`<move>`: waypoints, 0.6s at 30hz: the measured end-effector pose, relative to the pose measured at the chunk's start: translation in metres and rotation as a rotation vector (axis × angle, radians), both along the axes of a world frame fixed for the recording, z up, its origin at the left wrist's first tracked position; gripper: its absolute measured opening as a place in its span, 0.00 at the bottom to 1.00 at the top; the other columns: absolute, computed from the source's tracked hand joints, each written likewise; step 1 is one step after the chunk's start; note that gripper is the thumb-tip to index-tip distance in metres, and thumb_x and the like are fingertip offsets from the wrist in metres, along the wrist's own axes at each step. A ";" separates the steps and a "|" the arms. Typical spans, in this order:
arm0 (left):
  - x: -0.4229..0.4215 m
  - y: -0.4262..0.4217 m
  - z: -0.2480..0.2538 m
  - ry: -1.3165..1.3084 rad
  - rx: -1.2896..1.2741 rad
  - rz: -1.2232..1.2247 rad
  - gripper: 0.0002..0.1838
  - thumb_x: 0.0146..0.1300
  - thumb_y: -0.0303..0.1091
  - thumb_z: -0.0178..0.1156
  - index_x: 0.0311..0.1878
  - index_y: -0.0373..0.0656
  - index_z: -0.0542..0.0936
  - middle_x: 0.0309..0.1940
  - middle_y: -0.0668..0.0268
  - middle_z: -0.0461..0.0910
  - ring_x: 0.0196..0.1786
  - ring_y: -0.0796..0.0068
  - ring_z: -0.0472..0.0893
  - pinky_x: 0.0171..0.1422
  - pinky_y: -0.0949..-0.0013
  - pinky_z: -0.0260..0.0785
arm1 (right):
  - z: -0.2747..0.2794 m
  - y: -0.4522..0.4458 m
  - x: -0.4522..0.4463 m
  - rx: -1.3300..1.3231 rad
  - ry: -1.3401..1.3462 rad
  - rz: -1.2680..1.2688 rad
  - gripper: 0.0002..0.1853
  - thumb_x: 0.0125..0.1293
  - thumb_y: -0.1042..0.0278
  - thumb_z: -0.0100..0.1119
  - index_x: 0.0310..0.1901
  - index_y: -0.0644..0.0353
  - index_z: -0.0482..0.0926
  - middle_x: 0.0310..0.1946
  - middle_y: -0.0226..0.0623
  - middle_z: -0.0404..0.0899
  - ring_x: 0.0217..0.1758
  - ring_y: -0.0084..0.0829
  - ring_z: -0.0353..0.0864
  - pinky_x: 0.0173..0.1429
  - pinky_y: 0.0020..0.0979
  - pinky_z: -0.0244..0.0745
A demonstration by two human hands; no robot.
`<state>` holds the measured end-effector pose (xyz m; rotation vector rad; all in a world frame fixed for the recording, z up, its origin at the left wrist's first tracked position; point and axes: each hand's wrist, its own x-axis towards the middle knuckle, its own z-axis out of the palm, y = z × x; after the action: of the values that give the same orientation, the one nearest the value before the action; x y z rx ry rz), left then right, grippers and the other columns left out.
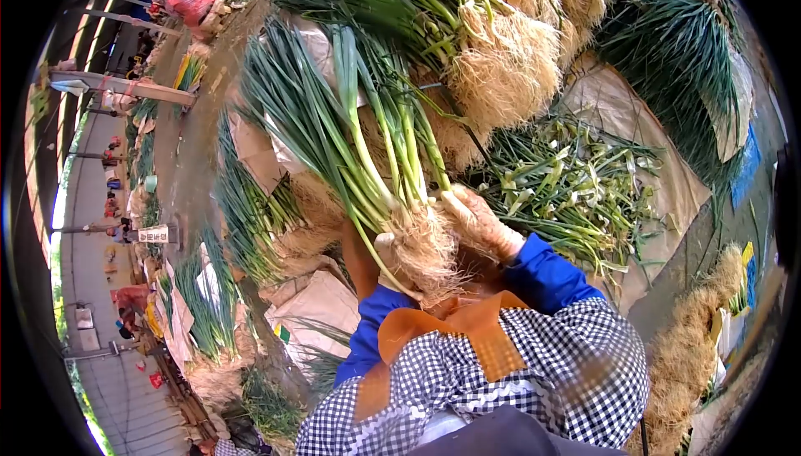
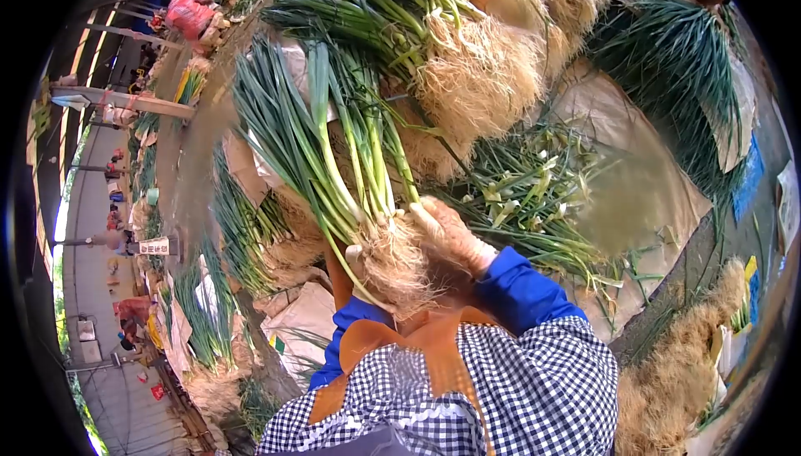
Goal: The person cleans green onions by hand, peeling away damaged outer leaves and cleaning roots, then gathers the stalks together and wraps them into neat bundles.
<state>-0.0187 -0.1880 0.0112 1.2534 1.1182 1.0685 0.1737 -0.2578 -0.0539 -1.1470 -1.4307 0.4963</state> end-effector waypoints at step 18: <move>0.031 -0.025 -0.004 -0.663 -0.439 -0.139 0.23 0.61 0.41 0.50 0.56 0.36 0.70 0.45 0.58 0.78 0.42 0.68 0.79 0.45 0.68 0.74 | 0.017 0.005 0.008 -0.250 0.371 0.178 0.24 0.66 0.60 0.51 0.60 0.63 0.65 0.55 0.43 0.69 0.57 0.36 0.69 0.60 0.35 0.66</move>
<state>0.0118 -0.2126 0.0072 0.5501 0.6843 0.9604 0.1816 -0.2529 -0.0364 -1.0575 -1.1715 0.9833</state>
